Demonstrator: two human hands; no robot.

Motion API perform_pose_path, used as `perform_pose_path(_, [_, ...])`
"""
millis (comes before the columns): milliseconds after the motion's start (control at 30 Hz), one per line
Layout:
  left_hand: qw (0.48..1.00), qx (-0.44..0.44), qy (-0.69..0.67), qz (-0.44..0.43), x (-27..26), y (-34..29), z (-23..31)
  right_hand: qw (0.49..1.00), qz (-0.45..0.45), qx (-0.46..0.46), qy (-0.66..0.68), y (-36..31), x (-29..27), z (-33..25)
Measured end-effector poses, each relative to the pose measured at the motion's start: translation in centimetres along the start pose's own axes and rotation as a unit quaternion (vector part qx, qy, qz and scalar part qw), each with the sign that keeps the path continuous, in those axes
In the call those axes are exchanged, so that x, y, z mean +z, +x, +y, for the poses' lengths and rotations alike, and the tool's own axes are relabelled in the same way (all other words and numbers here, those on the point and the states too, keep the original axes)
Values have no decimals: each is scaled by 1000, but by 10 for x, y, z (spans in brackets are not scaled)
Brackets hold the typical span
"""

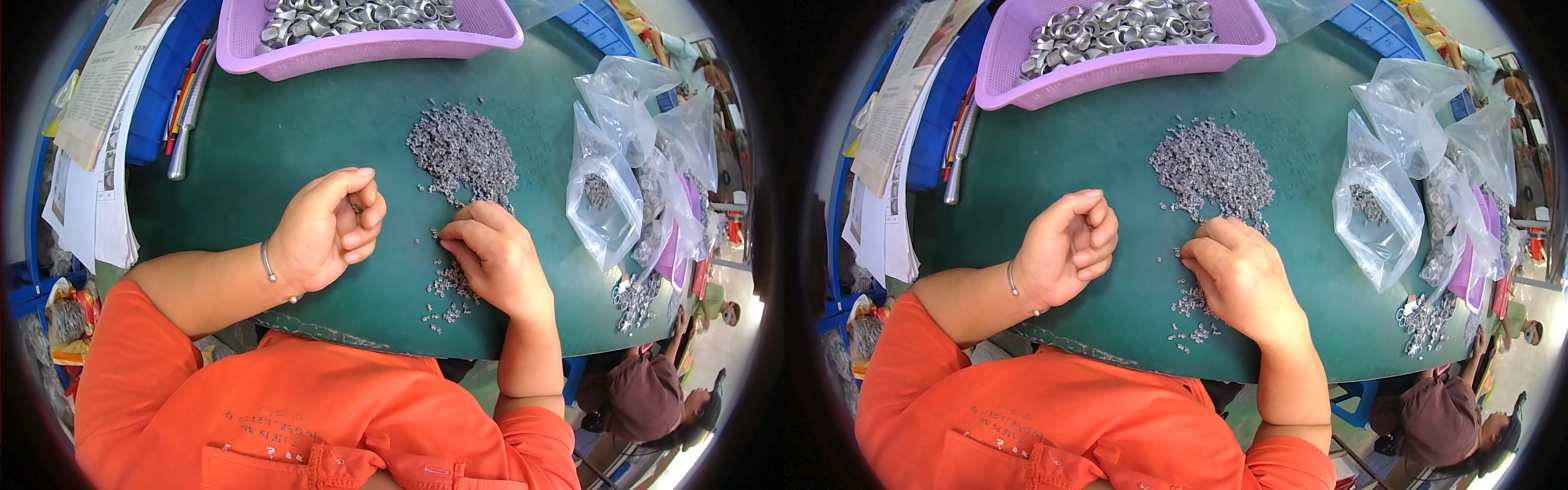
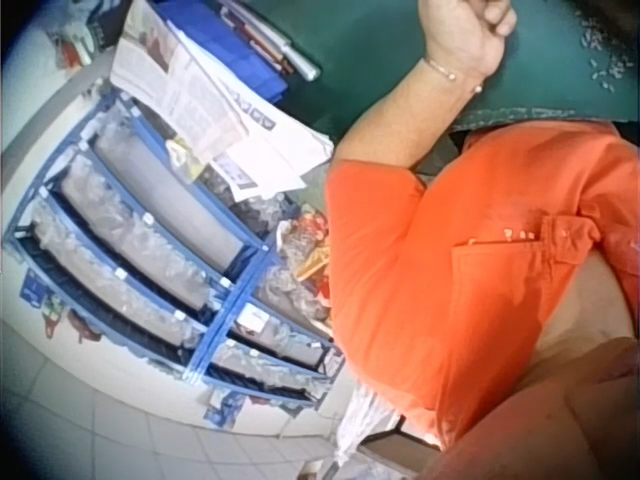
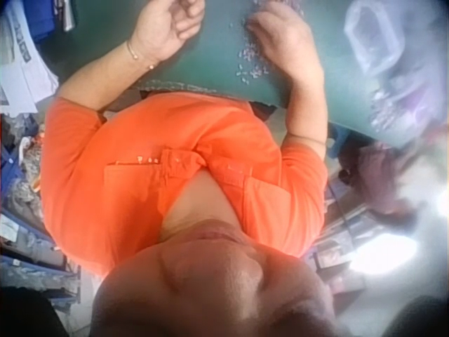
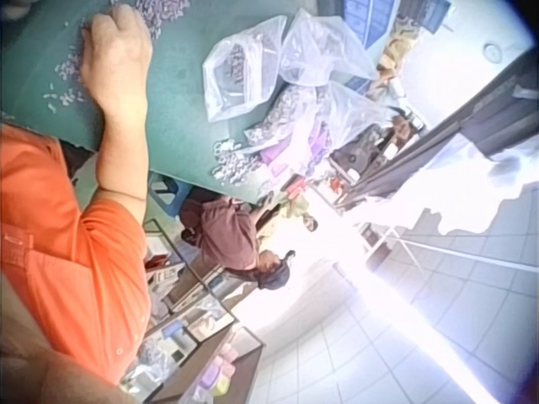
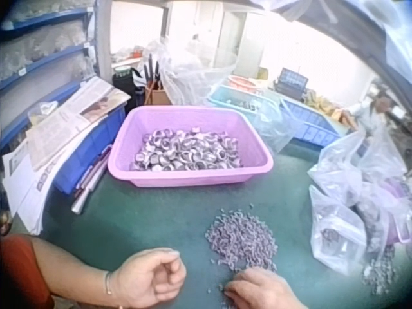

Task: The person sorts small metal pieces on a table by hand, spreading them from a pile, separating individual pieces, and holding selected pieces in their palm.

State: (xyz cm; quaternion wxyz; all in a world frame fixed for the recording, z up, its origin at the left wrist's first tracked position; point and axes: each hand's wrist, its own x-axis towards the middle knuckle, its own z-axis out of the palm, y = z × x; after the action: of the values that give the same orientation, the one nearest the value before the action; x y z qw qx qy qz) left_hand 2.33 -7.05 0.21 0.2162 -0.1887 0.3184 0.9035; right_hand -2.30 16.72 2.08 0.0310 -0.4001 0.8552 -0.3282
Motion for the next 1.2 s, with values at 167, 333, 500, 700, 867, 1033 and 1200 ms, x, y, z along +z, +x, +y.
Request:
perform_pose_path(167, [1000,2,5,-16,-2,1,0,998,47,35,8,-1,-1,3])
perform_pose_path(333, [1000,4,0,-1,-1,1,1,1000,3,2,22,2,1,0])
perform_pose_path(500, [1000,-1,5,-12,-1,3,1,993,-66,-17,100,2,-4,2])
perform_pose_path(700, [997,-68,29,-24,3,2,4,998,12,-63,-14,8,15,-4])
perform_pose_path(867, [983,-138,71,-94,-4,2,-10,981,97,-77,152,7,13,-26])
perform_pose_path(1033, [986,-139,45,-81,-6,3,-2,983,150,99,30,2,1,0])
perform_pose_path(1200, [994,-101,12,-28,-1,2,-1,997,47,37,37,5,14,-3])
